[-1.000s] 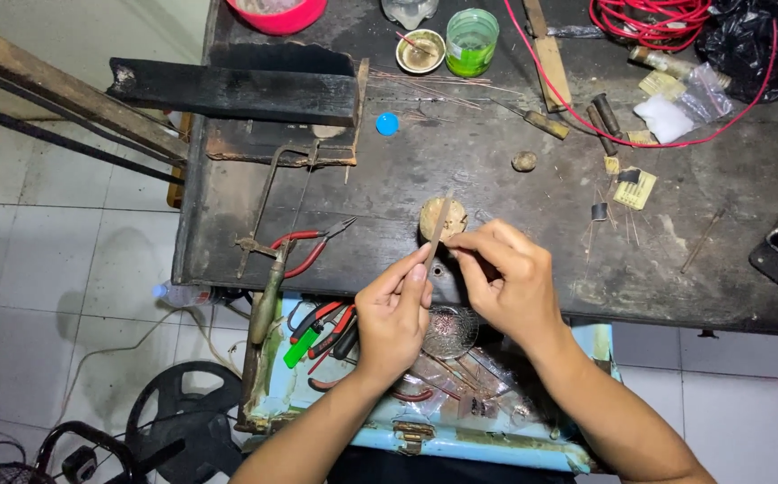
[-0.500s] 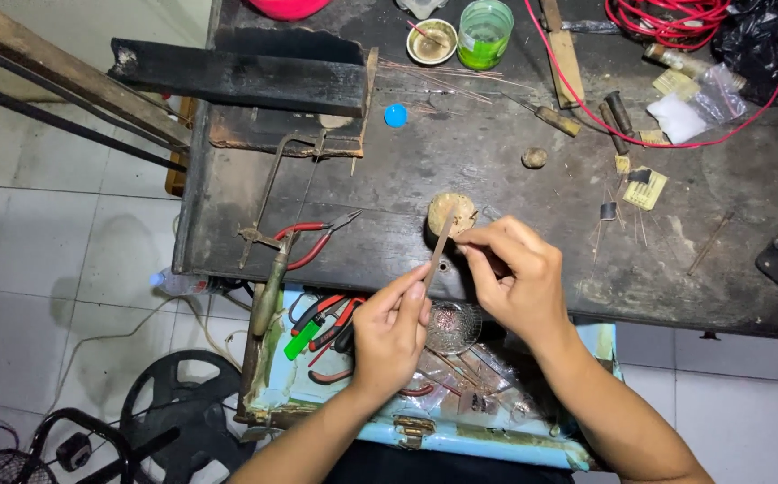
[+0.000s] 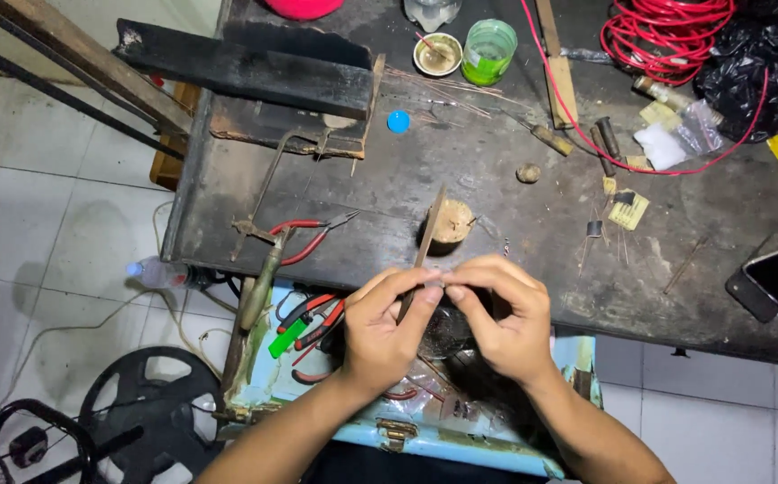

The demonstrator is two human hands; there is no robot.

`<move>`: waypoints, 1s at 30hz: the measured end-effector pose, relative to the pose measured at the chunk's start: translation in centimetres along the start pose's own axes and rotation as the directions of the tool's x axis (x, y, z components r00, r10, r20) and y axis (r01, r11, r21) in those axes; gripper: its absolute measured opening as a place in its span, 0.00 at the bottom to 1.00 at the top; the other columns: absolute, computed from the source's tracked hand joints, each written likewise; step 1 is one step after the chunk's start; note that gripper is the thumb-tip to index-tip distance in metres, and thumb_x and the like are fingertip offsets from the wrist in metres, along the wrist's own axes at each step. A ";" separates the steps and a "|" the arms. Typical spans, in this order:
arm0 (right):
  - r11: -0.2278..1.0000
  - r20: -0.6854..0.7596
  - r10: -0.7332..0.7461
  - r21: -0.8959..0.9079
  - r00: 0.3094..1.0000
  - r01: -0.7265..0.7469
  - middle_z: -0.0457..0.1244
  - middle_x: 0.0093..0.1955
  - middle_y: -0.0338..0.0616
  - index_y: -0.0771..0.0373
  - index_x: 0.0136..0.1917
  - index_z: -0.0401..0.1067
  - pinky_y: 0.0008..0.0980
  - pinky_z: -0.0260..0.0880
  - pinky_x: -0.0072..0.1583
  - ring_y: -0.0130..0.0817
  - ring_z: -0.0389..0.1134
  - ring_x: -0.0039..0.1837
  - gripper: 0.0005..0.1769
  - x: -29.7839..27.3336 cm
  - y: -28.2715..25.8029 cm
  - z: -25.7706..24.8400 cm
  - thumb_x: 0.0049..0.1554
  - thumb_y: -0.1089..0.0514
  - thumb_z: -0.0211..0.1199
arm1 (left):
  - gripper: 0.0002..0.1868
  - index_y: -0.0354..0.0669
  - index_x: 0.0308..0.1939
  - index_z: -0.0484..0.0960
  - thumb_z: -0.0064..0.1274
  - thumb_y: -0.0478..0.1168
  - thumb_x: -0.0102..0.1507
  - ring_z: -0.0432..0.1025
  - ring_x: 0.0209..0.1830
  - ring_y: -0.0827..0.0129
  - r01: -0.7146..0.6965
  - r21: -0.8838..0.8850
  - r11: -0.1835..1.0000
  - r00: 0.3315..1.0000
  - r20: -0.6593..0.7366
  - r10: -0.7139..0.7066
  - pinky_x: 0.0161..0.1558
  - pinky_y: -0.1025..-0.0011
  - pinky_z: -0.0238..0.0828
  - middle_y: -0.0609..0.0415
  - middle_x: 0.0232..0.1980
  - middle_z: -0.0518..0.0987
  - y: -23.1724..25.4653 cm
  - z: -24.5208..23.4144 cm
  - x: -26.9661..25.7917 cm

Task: Using a thin saw blade to precisely cut or shape a small cylindrical piece of material on a workshop bench.

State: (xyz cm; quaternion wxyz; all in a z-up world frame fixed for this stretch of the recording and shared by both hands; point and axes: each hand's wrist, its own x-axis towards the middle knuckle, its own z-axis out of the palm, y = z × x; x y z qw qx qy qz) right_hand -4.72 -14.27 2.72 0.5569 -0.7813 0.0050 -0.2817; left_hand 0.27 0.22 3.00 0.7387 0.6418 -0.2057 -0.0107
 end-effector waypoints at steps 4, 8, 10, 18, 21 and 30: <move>0.999 0.010 0.007 0.033 1.000 -0.007 0.71 0.36 0.45 0.63 0.43 0.82 0.34 0.74 0.43 0.36 0.71 0.37 0.04 -1.1 -0.7 -0.5 0.53 0.68 0.69 | 0.07 0.32 0.42 0.88 0.63 0.28 0.60 0.70 0.20 0.76 -0.054 0.014 0.998 0.999 0.002 0.054 0.16 0.77 0.71 0.49 0.26 0.78 0.9 0.0 -0.5; 0.996 0.018 0.094 -0.006 0.995 -0.094 0.72 0.42 0.45 0.65 0.46 0.78 0.23 0.72 0.46 0.29 0.72 0.41 0.04 -2.0 -1.7 -0.9 0.55 0.64 0.69 | 0.06 0.35 0.45 0.84 0.56 0.30 0.65 0.78 0.36 0.68 -0.021 0.040 0.999 0.995 0.102 0.017 0.39 0.77 0.78 0.46 0.40 0.82 1.6 0.1 -0.9; 0.995 0.008 0.102 0.016 0.995 -0.102 0.71 0.41 0.45 0.64 0.46 0.78 0.21 0.72 0.43 0.27 0.71 0.38 0.05 -2.2 -1.9 -0.9 0.55 0.64 0.69 | 0.06 0.35 0.46 0.84 0.56 0.31 0.66 0.77 0.33 0.69 0.015 0.015 1.000 0.994 0.109 -0.017 0.35 0.78 0.80 0.46 0.38 0.81 1.9 0.2 -0.9; 0.995 -0.019 0.104 0.012 0.994 -0.104 0.70 0.38 0.45 0.65 0.47 0.78 0.21 0.71 0.42 0.27 0.70 0.38 0.06 -2.0 -2.5 -0.8 0.54 0.66 0.70 | 0.07 0.34 0.46 0.85 0.56 0.31 0.66 0.79 0.41 0.67 0.098 -0.036 0.995 0.991 0.095 -0.094 0.43 0.76 0.79 0.45 0.42 0.83 1.6 0.5 -1.1; 0.993 -0.031 0.118 0.027 0.993 -0.117 0.70 0.38 0.47 0.66 0.47 0.79 0.21 0.72 0.42 0.28 0.70 0.38 0.07 -2.1 -2.5 -0.8 0.54 0.67 0.70 | 0.07 0.34 0.46 0.85 0.56 0.32 0.66 0.79 0.41 0.67 0.109 -0.044 0.993 0.990 0.099 -0.104 0.43 0.76 0.78 0.45 0.43 0.83 1.4 0.5 -1.1; 0.984 -0.064 0.174 0.042 0.983 -0.172 0.73 0.43 0.45 0.65 0.47 0.80 0.21 0.75 0.47 0.25 0.71 0.40 0.07 -2.0 -1.3 -0.4 0.53 0.68 0.71 | 0.20 0.31 0.65 0.77 0.48 0.33 0.70 0.56 0.13 0.83 0.304 -0.165 0.938 0.951 0.115 -0.288 0.15 0.81 0.49 0.60 0.22 0.67 0.7 0.4 -1.7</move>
